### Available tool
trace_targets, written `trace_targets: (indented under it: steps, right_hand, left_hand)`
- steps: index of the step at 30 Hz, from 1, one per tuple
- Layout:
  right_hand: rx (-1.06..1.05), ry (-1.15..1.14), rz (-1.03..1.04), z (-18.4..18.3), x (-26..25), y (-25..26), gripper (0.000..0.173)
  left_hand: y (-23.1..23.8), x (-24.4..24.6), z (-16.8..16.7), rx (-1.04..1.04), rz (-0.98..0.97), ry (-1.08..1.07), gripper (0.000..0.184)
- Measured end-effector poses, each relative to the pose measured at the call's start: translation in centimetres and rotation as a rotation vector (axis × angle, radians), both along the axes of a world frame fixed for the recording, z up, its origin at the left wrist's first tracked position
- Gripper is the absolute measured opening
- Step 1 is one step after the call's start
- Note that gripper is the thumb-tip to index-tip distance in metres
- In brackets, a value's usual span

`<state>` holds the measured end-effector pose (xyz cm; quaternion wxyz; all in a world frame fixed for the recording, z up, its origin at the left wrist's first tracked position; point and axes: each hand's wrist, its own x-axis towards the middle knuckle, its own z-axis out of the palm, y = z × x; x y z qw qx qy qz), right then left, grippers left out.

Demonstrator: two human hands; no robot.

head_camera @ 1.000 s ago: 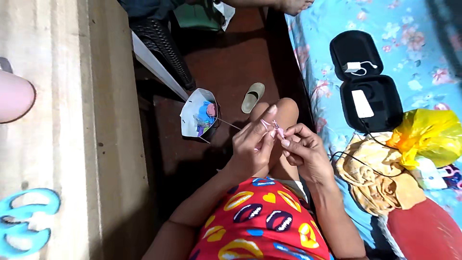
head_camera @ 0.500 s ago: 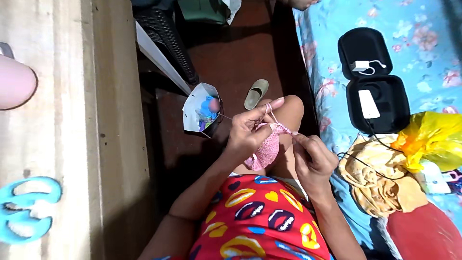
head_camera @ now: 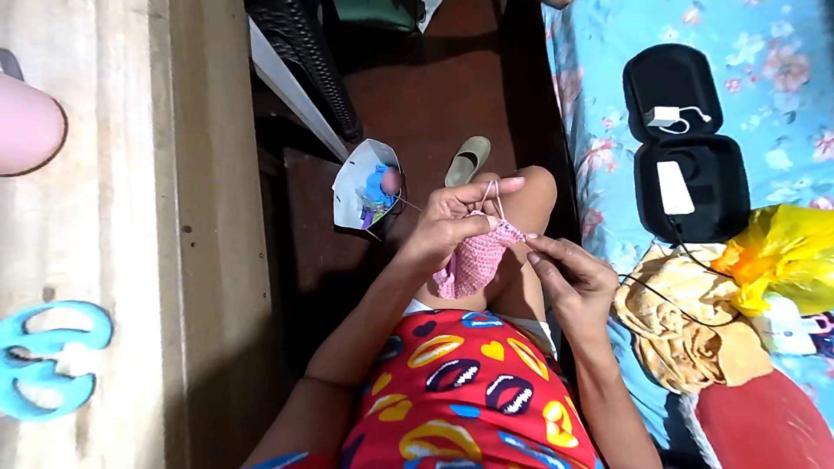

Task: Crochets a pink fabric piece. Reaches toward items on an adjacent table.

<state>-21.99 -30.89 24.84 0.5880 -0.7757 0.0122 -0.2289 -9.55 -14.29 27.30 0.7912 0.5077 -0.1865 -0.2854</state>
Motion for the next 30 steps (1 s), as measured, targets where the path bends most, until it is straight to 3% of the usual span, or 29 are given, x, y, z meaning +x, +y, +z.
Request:
trace_targets:
  steps: [6,11,13,15,17,18,20,22,23,25,28,30]
  right_hand:
    - [-0.026,0.038,-0.025,-0.1,0.1,0.0,0.023]
    - [0.399,0.221,0.041,0.6,0.2,0.2,0.025]
    - [0.314,0.185,0.021,0.9,0.3,0.8,0.023]
    - [0.090,0.107,-0.029,1.3,0.6,1.3,0.016]
    - [0.010,0.093,-0.062,1.7,0.8,1.6,0.010]
    - [0.084,0.123,-0.051,2.0,1.0,1.7,0.009]
    - [0.434,0.211,0.016,2.4,1.2,1.4,0.017]
    - [0.674,0.229,0.062,2.4,1.1,1.2,0.023]
    - [0.650,0.202,0.038,2.2,1.0,1.4,0.024]
    - [0.395,0.087,-0.067,1.6,0.8,1.9,0.021]
    - [-0.046,-0.086,-0.199,0.5,0.6,2.0,0.007]
    - [-0.231,-0.143,-0.253,0.2,0.7,1.9,0.011]
  left_hand:
    - [-0.1,-0.4,0.3,0.112,0.052,-0.174,0.062]
    - [-0.6,-1.9,0.7,0.203,0.210,-0.336,0.064]
    - [-0.8,-2.7,0.6,0.289,0.273,-0.469,0.062]
    - [-1.3,-3.1,0.0,0.341,0.374,-0.681,0.051]
    - [-1.7,-3.3,-0.8,0.358,0.461,-0.883,0.039]
    - [-1.9,-3.5,-1.1,0.350,0.493,-0.935,0.034]
    - [-2.0,-3.8,-1.3,0.285,0.500,-0.923,0.030]
    - [-2.0,-3.9,-1.2,0.163,0.463,-0.755,0.034]
    - [-2.1,-4.0,-1.1,0.104,0.443,-0.649,0.038]
    - [-2.2,-3.9,-0.8,0.013,0.410,-0.471,0.042]
    - [-2.2,-3.6,-0.6,-0.044,0.397,-0.370,0.042]
    - [-2.1,-3.5,-0.5,-0.050,0.391,-0.337,0.040]
